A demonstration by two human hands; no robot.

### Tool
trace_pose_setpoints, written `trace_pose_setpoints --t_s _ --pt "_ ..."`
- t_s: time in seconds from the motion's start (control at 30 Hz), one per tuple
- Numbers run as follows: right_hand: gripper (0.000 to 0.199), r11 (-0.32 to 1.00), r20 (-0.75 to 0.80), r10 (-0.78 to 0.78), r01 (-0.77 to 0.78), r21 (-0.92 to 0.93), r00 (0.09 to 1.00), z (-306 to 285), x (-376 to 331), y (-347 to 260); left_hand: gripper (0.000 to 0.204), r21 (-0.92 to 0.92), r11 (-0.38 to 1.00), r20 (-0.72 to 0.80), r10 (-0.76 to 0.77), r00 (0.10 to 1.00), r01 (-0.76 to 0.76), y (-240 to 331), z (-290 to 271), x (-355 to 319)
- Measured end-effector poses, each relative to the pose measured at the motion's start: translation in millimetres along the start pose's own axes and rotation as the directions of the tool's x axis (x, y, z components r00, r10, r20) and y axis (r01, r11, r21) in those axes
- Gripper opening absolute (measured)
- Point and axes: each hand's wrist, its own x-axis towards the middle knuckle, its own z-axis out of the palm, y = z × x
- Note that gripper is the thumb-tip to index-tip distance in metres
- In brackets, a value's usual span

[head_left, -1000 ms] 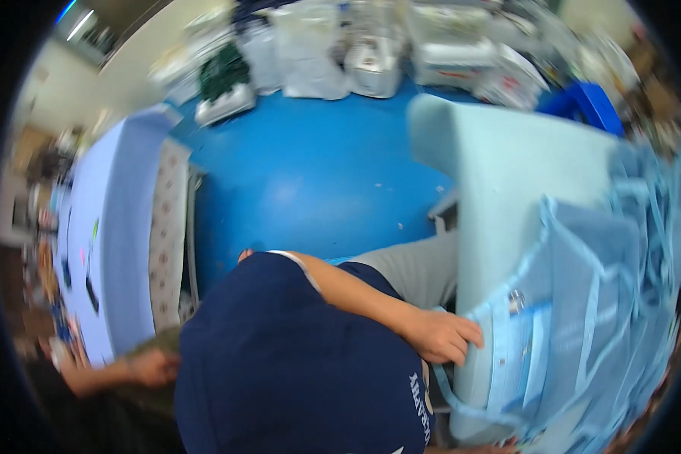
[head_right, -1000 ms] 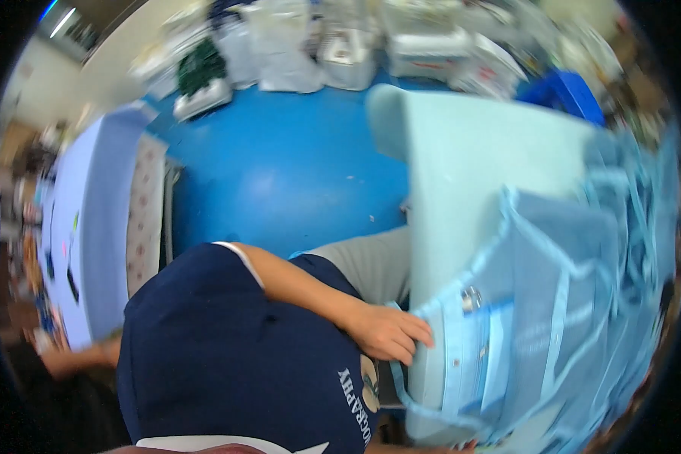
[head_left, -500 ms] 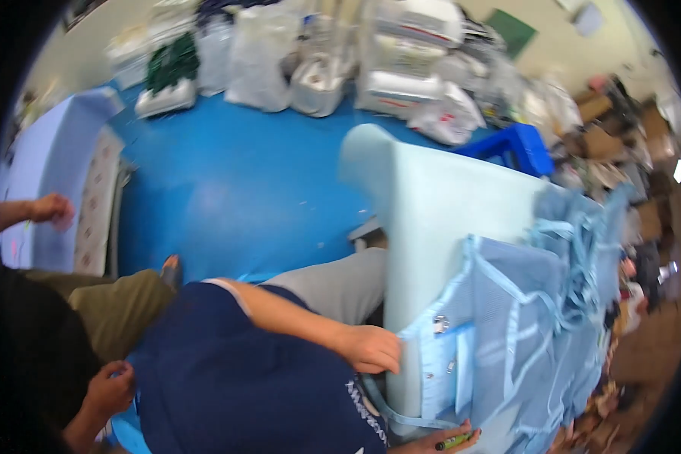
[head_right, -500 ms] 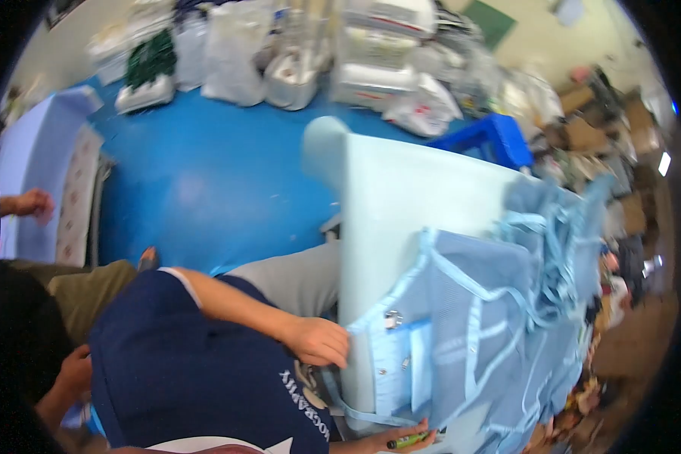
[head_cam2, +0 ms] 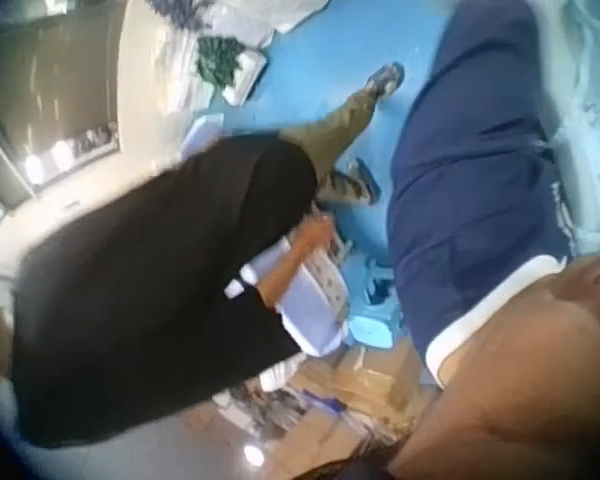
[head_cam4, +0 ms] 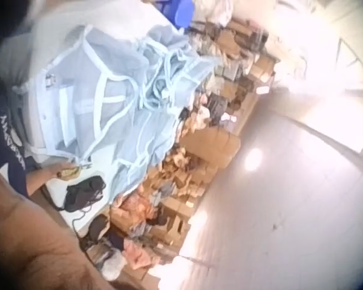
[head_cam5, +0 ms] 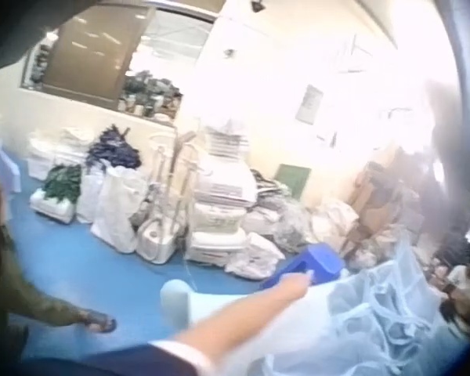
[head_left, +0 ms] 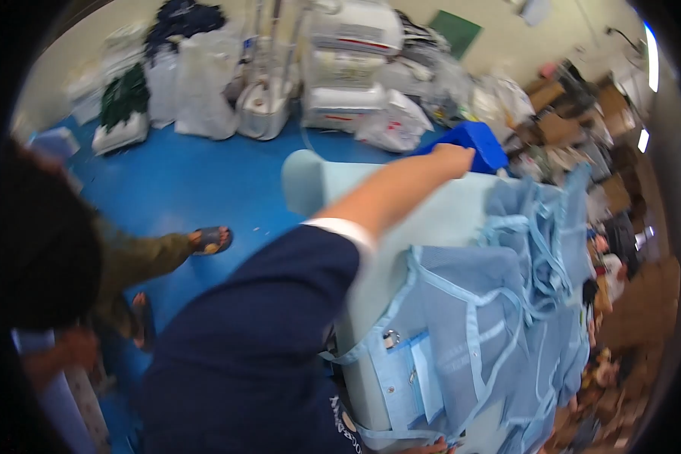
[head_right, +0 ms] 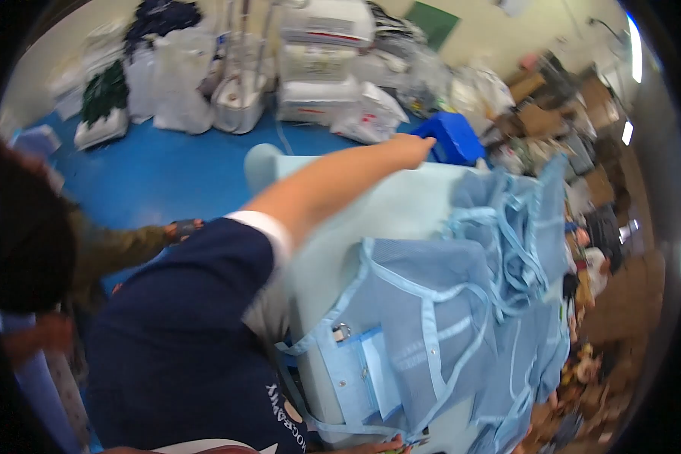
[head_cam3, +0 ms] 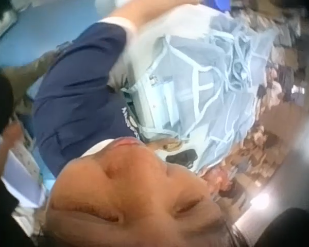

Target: Marking specific locations on blue mesh bags with a marker and applying adhesive with a glue gun.

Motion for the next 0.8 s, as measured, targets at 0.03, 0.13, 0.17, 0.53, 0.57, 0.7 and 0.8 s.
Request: trace_pose_setpoints --t_s 0.03,0.13,0.17,0.53,0.57,0.7,0.8 --pt "0.033 0.998 0.024 0.022 -0.023 0.064 0.999 3.1 1.6 3.9 0.040 0.066 0.989 -0.005 -0.131 0.991 0.131 -12.2 8.6 22.2" --pt "0.032 0.980 0.023 0.113 -0.107 -0.169 0.993 -10.9 -9.0 58.0 0.039 0.194 0.968 0.174 -0.192 0.966 0.157 14.7 18.1 42.4" --pt "0.030 0.980 0.044 0.180 -0.175 -0.095 0.983 -8.0 -13.9 64.0 0.039 0.222 0.967 0.211 -0.172 0.962 0.124 23.8 17.7 34.1" --pt "0.030 0.922 0.223 0.386 -0.381 -0.070 0.895 -1.3 6.7 10.2 0.036 -0.012 0.975 0.103 0.223 0.969 -0.223 -42.1 53.1 -8.3" --pt "0.031 0.916 0.239 0.401 -0.394 -0.079 0.885 0.9 9.7 4.8 0.037 -0.136 0.965 0.054 0.232 0.971 -0.223 -44.0 32.6 -30.3" --pt "0.030 0.886 0.235 0.464 -0.447 -0.124 0.854 -0.8 10.0 -7.9 0.023 -0.382 0.851 -0.341 0.234 0.910 -0.362 -50.0 -13.6 -126.2" --pt "0.031 0.883 0.254 0.441 -0.466 0.049 0.861 0.3 5.6 2.0 0.018 -0.366 0.902 -0.409 0.066 0.910 -0.230 -73.4 -23.4 -184.4"
